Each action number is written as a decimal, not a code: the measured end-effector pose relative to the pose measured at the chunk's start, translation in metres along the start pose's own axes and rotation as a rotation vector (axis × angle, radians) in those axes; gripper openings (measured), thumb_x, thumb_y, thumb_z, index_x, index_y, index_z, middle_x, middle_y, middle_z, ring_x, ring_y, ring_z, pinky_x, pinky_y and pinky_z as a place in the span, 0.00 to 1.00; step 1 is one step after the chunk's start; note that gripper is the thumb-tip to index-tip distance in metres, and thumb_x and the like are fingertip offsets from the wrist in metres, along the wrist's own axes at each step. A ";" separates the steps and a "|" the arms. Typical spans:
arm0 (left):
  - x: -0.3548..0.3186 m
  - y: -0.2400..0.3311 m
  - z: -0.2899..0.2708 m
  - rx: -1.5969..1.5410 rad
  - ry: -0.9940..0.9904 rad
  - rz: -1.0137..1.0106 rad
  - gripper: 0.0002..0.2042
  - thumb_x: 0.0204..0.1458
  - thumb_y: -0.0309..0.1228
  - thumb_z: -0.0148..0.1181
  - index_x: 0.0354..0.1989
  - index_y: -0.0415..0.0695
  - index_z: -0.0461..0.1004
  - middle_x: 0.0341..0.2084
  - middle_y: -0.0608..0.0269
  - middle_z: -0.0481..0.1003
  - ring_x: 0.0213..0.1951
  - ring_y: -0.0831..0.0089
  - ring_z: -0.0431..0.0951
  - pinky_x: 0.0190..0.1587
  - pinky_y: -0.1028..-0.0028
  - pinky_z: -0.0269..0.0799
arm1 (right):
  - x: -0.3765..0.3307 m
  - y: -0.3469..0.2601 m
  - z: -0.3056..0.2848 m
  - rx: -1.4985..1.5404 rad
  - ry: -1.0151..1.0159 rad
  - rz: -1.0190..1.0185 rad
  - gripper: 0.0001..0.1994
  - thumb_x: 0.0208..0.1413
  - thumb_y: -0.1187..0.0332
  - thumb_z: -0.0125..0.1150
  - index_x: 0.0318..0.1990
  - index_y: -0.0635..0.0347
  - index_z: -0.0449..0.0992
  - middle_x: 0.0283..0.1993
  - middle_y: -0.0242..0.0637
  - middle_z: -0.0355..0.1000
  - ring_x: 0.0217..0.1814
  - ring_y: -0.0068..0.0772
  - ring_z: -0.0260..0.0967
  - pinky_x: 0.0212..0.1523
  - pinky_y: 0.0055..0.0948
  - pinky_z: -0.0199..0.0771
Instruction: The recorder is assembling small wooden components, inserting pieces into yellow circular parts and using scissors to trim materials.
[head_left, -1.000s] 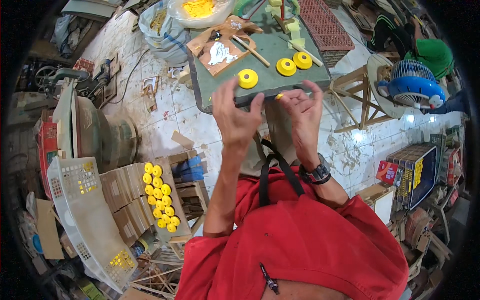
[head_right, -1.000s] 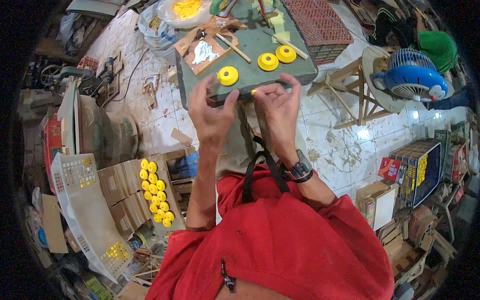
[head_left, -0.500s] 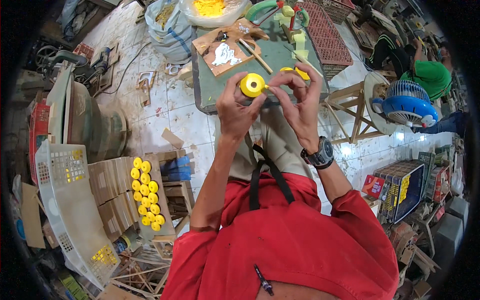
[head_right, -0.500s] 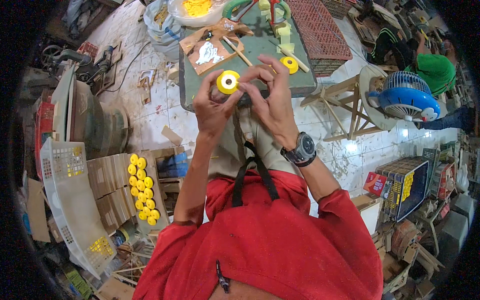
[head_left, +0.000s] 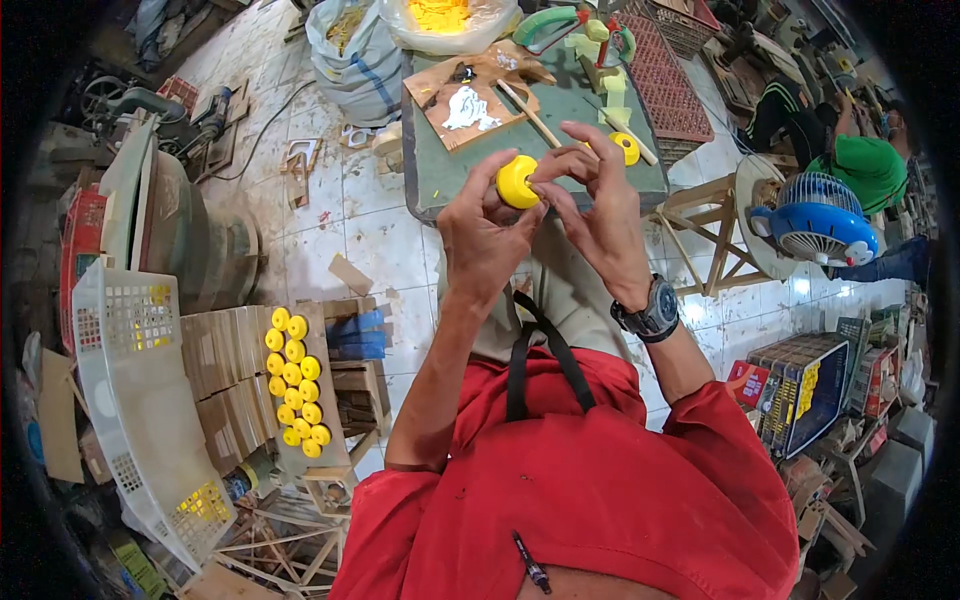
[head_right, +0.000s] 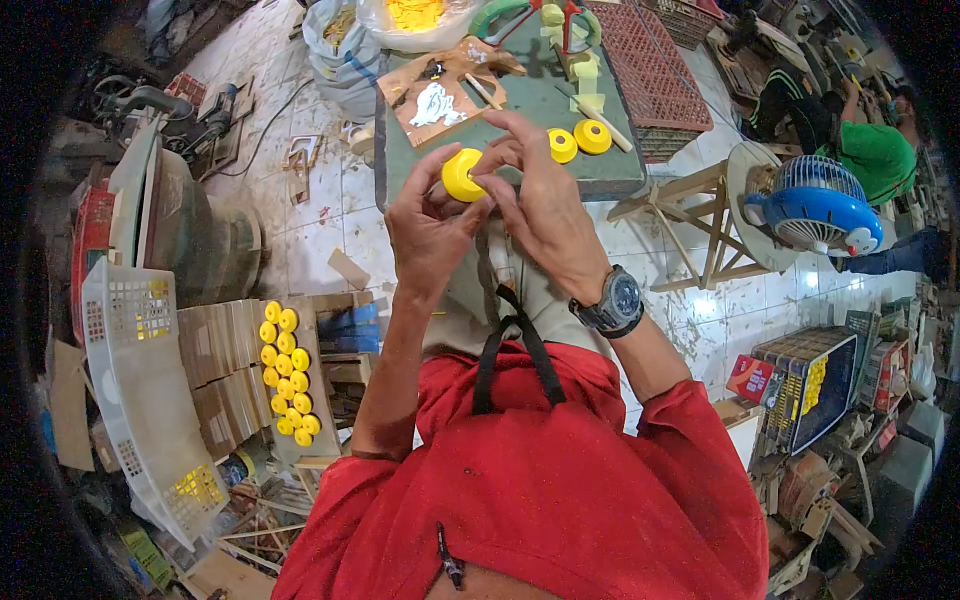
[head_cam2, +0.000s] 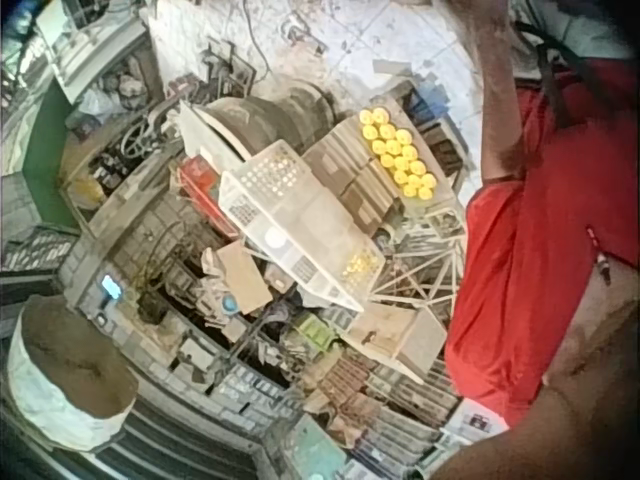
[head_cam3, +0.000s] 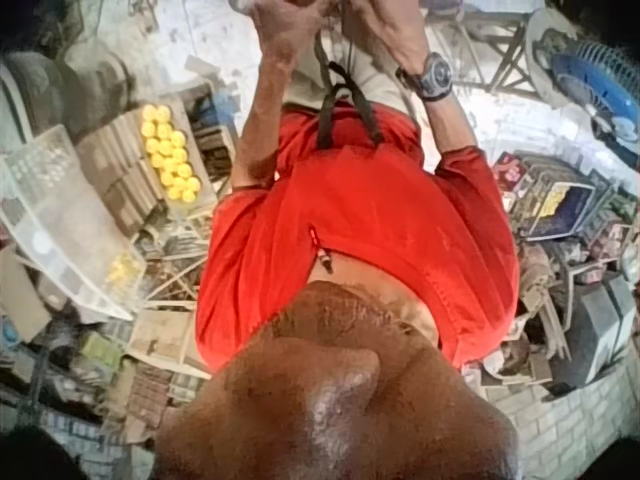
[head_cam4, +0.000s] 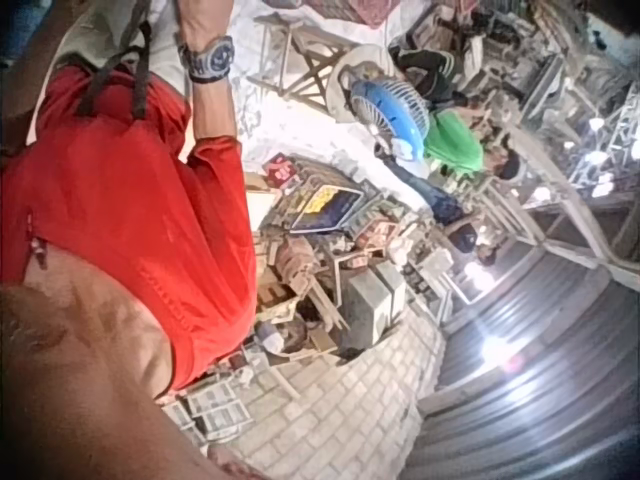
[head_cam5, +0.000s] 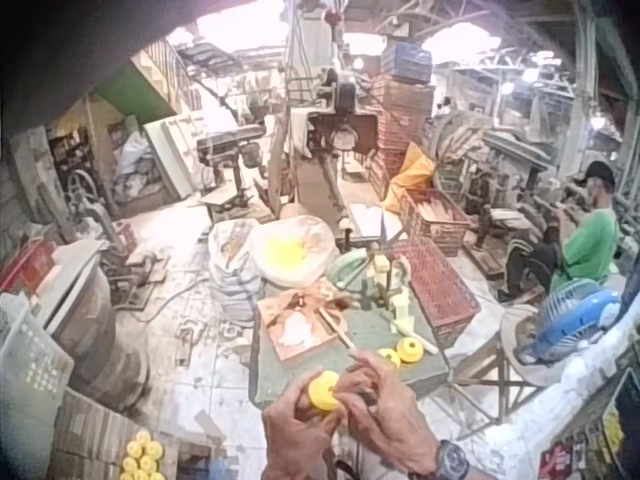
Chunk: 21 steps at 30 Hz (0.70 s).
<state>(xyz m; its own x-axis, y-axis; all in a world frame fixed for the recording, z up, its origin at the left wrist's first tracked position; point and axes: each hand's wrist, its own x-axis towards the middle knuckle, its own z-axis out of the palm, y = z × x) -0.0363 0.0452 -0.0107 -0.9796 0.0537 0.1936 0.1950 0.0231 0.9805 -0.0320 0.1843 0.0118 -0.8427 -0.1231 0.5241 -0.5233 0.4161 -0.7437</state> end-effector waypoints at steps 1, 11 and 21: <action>0.000 0.000 0.000 0.026 0.007 0.037 0.26 0.42 0.18 0.68 0.53 0.40 0.68 0.35 0.53 0.79 0.36 0.75 0.81 0.38 0.78 0.78 | 0.000 -0.001 0.000 0.000 0.015 0.004 0.28 0.52 0.81 0.57 0.61 0.63 0.54 0.35 0.42 0.73 0.45 0.41 0.73 0.45 0.32 0.70; -0.001 0.007 -0.003 -0.020 -0.044 -0.079 0.26 0.42 0.16 0.66 0.53 0.41 0.68 0.36 0.53 0.79 0.38 0.71 0.81 0.38 0.77 0.79 | -0.005 -0.021 -0.001 -0.233 0.079 -0.003 0.29 0.47 0.80 0.63 0.59 0.56 0.68 0.36 0.41 0.76 0.37 0.33 0.77 0.37 0.27 0.76; -0.003 0.007 -0.006 -0.171 -0.063 -0.145 0.27 0.42 0.15 0.66 0.53 0.39 0.67 0.41 0.57 0.77 0.41 0.73 0.79 0.40 0.79 0.79 | -0.004 -0.022 -0.005 -0.156 0.054 0.085 0.32 0.47 0.82 0.63 0.62 0.57 0.65 0.38 0.39 0.78 0.41 0.27 0.77 0.42 0.23 0.77</action>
<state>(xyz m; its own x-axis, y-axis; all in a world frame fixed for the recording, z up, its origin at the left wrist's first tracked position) -0.0326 0.0397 -0.0044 -0.9908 0.1244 0.0535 0.0367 -0.1343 0.9903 -0.0163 0.1803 0.0282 -0.8728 -0.0351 0.4868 -0.4213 0.5579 -0.7151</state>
